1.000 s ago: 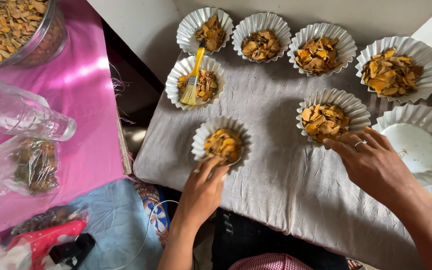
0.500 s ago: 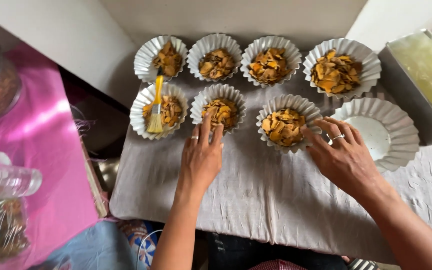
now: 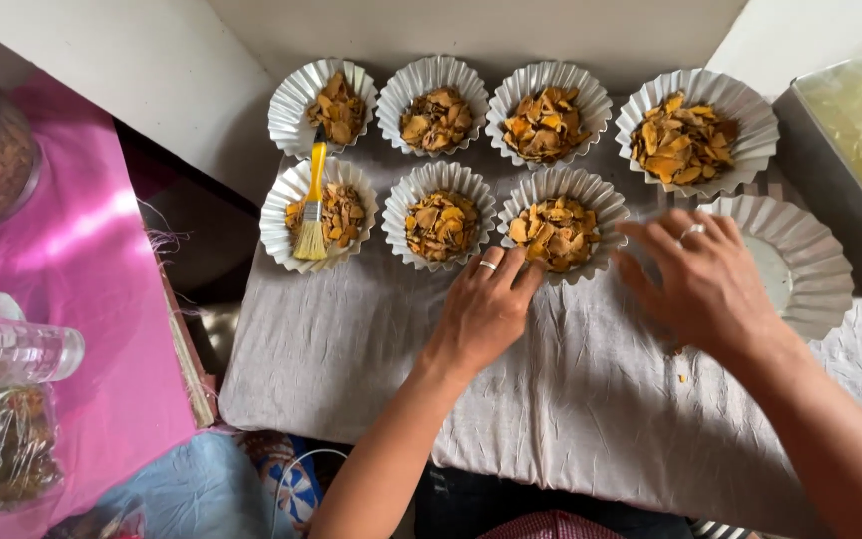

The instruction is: Filling small paper liners with dried organic material and using a brush to arrange the contents.

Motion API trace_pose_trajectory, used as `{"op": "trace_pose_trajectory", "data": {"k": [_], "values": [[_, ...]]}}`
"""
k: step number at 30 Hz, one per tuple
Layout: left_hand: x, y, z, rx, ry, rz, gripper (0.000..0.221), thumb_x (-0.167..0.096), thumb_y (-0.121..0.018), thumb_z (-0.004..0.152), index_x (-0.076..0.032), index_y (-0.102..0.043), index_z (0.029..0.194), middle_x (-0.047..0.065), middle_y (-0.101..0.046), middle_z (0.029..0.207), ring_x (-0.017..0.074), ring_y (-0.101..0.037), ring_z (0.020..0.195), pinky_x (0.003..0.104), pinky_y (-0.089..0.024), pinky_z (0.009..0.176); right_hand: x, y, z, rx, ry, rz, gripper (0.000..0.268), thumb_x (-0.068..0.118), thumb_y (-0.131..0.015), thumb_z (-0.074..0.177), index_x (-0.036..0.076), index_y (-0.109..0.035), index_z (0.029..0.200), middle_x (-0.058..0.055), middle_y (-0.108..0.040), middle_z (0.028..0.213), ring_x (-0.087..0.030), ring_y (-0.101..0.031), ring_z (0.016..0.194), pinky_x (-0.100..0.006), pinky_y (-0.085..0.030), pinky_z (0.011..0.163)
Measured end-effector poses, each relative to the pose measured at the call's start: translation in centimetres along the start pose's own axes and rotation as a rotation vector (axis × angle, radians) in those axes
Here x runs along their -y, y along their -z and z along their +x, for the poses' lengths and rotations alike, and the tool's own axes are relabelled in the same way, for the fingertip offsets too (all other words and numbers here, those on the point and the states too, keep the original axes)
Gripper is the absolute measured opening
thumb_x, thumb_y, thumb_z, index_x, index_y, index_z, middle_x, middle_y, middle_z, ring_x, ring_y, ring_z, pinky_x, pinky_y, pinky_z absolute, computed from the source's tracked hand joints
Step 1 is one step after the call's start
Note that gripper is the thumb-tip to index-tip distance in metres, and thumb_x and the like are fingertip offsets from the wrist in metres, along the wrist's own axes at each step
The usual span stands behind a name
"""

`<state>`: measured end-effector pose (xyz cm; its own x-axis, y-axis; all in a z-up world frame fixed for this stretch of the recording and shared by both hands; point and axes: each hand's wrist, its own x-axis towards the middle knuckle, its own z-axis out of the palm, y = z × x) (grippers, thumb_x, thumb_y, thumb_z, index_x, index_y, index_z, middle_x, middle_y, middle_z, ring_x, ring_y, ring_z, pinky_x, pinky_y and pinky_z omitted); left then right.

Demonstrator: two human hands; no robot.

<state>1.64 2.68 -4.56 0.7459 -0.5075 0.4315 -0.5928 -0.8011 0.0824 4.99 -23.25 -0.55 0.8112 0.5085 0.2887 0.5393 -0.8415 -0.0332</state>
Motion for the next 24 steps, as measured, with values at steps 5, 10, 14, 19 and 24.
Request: {"op": "trace_pose_trajectory", "data": {"k": [5, 10, 14, 19, 24], "values": [[0.7, -1.4, 0.1, -0.375, -0.044, -0.042, 0.014, -0.011, -0.068, 0.094, -0.005, -0.068, 0.107, 0.010, -0.064, 0.097, 0.0253, -0.062, 0.084, 0.035, -0.054, 0.078, 2.1, -1.2, 5.7, 0.022, 0.005, 0.288, 0.029, 0.025, -0.061, 0.103, 0.005, -0.071, 0.120, -0.018, -0.068, 0.105, -0.033, -0.071, 0.085, -0.045, -0.060, 0.074], [2.0, -0.1, 0.2, -0.626, 0.030, -0.060, 0.010, -0.013, -0.065, 0.094, -0.010, -0.072, 0.100, 0.004, -0.062, 0.085, 0.0207, -0.062, 0.074, 0.030, -0.054, 0.070, 5.0, -2.7, 8.6, 0.127, 0.055, 0.233, 0.026, 0.030, -0.065, 0.096, 0.010, -0.075, 0.108, -0.015, -0.072, 0.091, -0.036, -0.073, 0.083, -0.046, -0.059, 0.072], [2.6, -0.1, -0.3, -0.692, 0.092, -0.094, 0.010, -0.014, -0.067, 0.094, -0.010, -0.075, 0.099, 0.003, -0.064, 0.085, 0.0202, -0.063, 0.074, 0.031, -0.056, 0.071, 5.5, -4.8, 9.0, 0.127, 0.104, 0.230, 0.030, 0.035, -0.068, 0.092, 0.012, -0.076, 0.109, -0.015, -0.068, 0.097, -0.037, -0.070, 0.089, -0.045, -0.057, 0.076], [5.5, -0.5, -1.1, -0.751, 0.141, -0.054, 0.010, -0.014, -0.067, 0.094, -0.012, -0.075, 0.099, 0.002, -0.066, 0.084, 0.0195, -0.065, 0.075, 0.031, -0.057, 0.072, 5.4, -2.5, 8.8, 0.231, 0.103, 0.182, 0.034, 0.040, -0.063, 0.096, 0.019, -0.077, 0.119, -0.012, -0.067, 0.101, -0.029, -0.068, 0.095, -0.040, -0.056, 0.081], [12.8, 7.3, -1.2, -0.387, 0.717, 0.240, 0.013, -0.011, -0.066, 0.095, 0.001, -0.070, 0.101, 0.020, -0.067, 0.089, 0.0402, -0.067, 0.087, 0.050, -0.056, 0.076, 5.0, -3.7, 9.0, 0.309, 0.081, 0.050, 0.043, 0.050, -0.066, 0.092, 0.021, -0.074, 0.124, -0.009, -0.066, 0.109, -0.026, -0.067, 0.103, -0.039, -0.055, 0.083]]}}
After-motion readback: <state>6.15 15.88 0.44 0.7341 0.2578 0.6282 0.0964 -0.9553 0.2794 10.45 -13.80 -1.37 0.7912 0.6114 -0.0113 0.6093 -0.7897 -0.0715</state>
